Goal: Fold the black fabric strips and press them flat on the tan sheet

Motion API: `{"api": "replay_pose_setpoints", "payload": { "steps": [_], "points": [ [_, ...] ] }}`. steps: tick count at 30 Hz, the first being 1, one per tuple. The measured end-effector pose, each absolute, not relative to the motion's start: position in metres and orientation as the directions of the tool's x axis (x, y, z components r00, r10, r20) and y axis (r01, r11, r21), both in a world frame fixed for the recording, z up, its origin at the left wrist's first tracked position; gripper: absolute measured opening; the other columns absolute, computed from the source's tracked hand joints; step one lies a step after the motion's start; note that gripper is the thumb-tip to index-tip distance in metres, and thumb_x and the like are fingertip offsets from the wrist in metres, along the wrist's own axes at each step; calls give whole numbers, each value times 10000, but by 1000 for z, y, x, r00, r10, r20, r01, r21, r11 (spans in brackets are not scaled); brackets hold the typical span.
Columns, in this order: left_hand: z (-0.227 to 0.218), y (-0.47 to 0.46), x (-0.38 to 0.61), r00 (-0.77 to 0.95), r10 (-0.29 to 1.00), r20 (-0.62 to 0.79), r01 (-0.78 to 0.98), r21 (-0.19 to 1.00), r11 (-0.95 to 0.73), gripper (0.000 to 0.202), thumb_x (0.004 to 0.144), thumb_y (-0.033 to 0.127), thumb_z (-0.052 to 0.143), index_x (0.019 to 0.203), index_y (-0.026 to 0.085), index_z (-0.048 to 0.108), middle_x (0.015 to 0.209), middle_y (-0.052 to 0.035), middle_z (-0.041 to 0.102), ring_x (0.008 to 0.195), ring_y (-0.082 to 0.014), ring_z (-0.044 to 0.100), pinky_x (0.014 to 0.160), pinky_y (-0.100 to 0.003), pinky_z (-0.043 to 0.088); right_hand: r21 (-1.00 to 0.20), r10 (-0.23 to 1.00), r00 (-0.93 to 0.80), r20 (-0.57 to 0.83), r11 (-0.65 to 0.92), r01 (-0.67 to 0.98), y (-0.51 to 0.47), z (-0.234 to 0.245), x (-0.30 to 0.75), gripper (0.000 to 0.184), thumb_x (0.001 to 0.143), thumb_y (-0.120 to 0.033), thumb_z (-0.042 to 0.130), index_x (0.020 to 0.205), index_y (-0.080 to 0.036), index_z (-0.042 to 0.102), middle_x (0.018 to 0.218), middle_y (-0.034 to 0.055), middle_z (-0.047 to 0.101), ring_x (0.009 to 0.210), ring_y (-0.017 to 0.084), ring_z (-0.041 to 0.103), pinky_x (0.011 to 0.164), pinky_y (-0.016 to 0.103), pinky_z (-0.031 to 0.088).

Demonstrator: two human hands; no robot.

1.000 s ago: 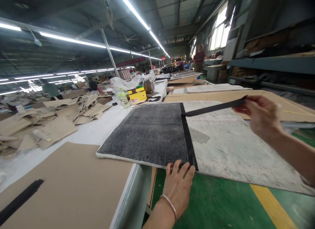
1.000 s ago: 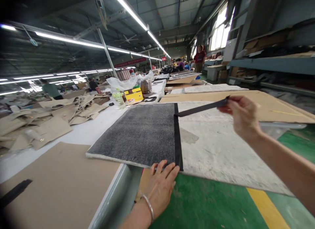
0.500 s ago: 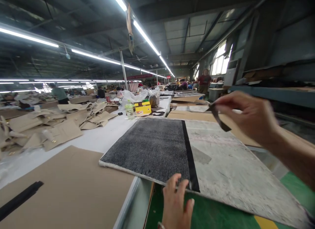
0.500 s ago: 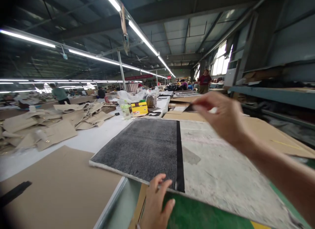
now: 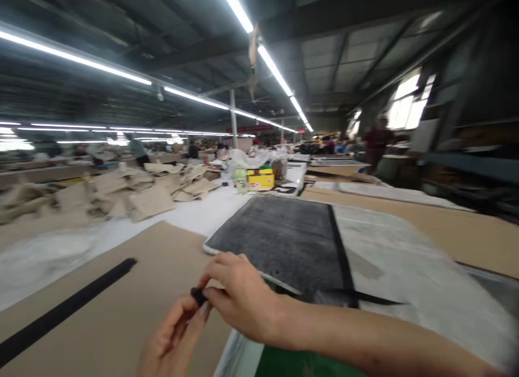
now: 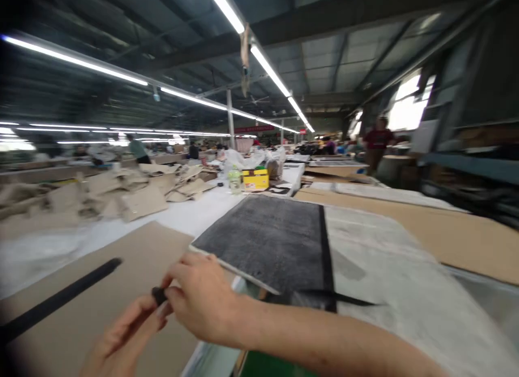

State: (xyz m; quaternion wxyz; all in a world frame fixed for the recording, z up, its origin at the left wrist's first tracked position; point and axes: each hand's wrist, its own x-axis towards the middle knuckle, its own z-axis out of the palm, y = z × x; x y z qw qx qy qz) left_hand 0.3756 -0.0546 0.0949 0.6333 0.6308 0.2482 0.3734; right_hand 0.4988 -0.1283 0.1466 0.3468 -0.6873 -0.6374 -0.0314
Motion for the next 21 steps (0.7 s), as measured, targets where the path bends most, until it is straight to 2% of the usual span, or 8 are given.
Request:
{"api": "replay_pose_setpoints", "payload": {
  "steps": [3, 6, 9, 13, 16, 18, 21],
  "points": [
    [86, -34, 335, 521, 835, 173, -167, 981, -99, 373, 710, 513, 737, 833, 192, 593, 786, -10, 638, 766, -177, 589, 694, -249, 488, -520, 872, 127, 473, 159, 839, -94, 129, 469, 180, 811, -24, 604, 872, -190, 639, 912, 7, 634, 913, 171, 577, 813, 297, 387],
    [81, -15, 299, 413, 899, 144, -154, 984, -86, 317, 752, 455, 708, 842, 182, 573, 801, -27, 626, 764, -169, 574, 662, -252, 464, -536, 881, -10, 473, 296, 791, -60, 111, 441, 216, 832, -26, 547, 918, -210, 623, 942, 15, 633, 931, 190, 571, 826, 325, 382],
    [75, -1, 264, 294, 948, 123, -119, 989, -91, 259, 767, 402, 682, 778, 167, 575, 709, -6, 574, 678, -139, 520, 634, -246, 432, -558, 883, -147, 446, 403, 726, -35, 95, 411, 211, 876, -88, 480, 963, -225, 615, 978, 31, 635, 948, 205, 574, 829, 352, 394],
    [66, 7, 223, 176, 982, 68, -104, 993, -51, 241, 766, 373, 672, 728, 157, 574, 651, 7, 540, 635, -123, 492, 628, -243, 412, -632, 892, -221, 395, 438, 639, -15, 77, 374, 239, 909, -197, 421, 1040, -237, 616, 1045, 53, 644, 999, 227, 579, 882, 398, 413],
    [62, 9, 198, 100, 995, 30, -97, 995, -20, 246, 775, 376, 668, 745, 158, 560, 668, 0, 555, 667, -136, 526, 668, -259, 438, -772, 915, -262, 306, 400, 494, 1, 66, 354, 277, 908, -297, 449, 1136, -236, 594, 1153, 74, 630, 1080, 243, 567, 956, 415, 400],
    [62, 9, 183, 83, 996, 38, -114, 993, -28, 257, 794, 391, 655, 764, 167, 532, 690, 0, 568, 692, -141, 549, 695, -267, 452, -886, 925, -308, 224, 325, 330, 12, 60, 344, 352, 899, -382, 504, 1217, -234, 533, 1160, 80, 628, 1087, 246, 569, 979, 413, 389],
    [66, 12, 156, 186, 982, 23, -138, 990, 2, 298, 800, 420, 660, 780, 180, 484, 676, 3, 587, 654, -129, 563, 646, -247, 433, -1000, 882, -471, 27, 26, -9, 27, 55, 335, 518, 899, -539, 522, 1299, -223, 426, 1029, 67, 655, 998, 241, 610, 935, 408, 410]
  ]
}}
